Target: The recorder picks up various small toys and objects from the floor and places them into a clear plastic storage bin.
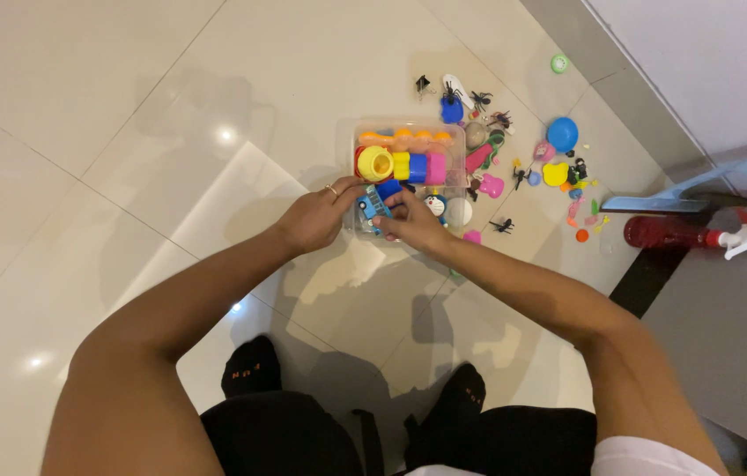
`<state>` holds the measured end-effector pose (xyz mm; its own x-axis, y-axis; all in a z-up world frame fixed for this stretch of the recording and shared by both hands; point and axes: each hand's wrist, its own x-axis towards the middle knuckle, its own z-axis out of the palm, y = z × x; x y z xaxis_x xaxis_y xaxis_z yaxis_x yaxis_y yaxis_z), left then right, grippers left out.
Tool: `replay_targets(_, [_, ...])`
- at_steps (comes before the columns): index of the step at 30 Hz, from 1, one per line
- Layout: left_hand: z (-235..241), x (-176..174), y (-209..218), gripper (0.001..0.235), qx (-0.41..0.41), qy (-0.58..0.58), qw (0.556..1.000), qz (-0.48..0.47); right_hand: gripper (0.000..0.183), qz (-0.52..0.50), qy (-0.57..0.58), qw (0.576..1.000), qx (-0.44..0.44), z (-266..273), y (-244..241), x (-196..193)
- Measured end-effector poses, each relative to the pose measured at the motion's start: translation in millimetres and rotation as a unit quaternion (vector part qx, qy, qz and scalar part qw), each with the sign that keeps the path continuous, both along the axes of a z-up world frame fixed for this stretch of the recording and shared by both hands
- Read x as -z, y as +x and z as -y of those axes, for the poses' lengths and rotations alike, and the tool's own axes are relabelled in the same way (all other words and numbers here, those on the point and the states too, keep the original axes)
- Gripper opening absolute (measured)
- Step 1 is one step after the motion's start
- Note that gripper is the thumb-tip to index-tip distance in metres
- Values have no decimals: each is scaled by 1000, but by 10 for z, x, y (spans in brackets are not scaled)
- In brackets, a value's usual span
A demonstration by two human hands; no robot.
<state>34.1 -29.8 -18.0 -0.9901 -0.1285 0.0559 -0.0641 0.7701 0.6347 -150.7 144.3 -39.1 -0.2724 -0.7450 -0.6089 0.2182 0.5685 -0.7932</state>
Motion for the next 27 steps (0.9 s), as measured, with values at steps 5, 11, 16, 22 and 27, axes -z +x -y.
replay_targets(5, [11,-60,44,68,10,41,999,9,45,-52,-46,997,40,-70,66,245])
replay_targets(11, [17,-44,66,71,21,38,999,9,39,-228,-41,972,-41,-103,130,168])
replay_targets(16, [29,7,69,74,24,35,999,8,28,-244,-108,959,-91,-82,202,-152])
replay_targets(22, [25,-36,93,71,33,30,998,35,20,-247,-125,949,-154,-234,-8,-267])
replay_targets(27, [43,-126,62,70,32,31,996,73,15,-302,-118,941,-98,-547,-874,-418])
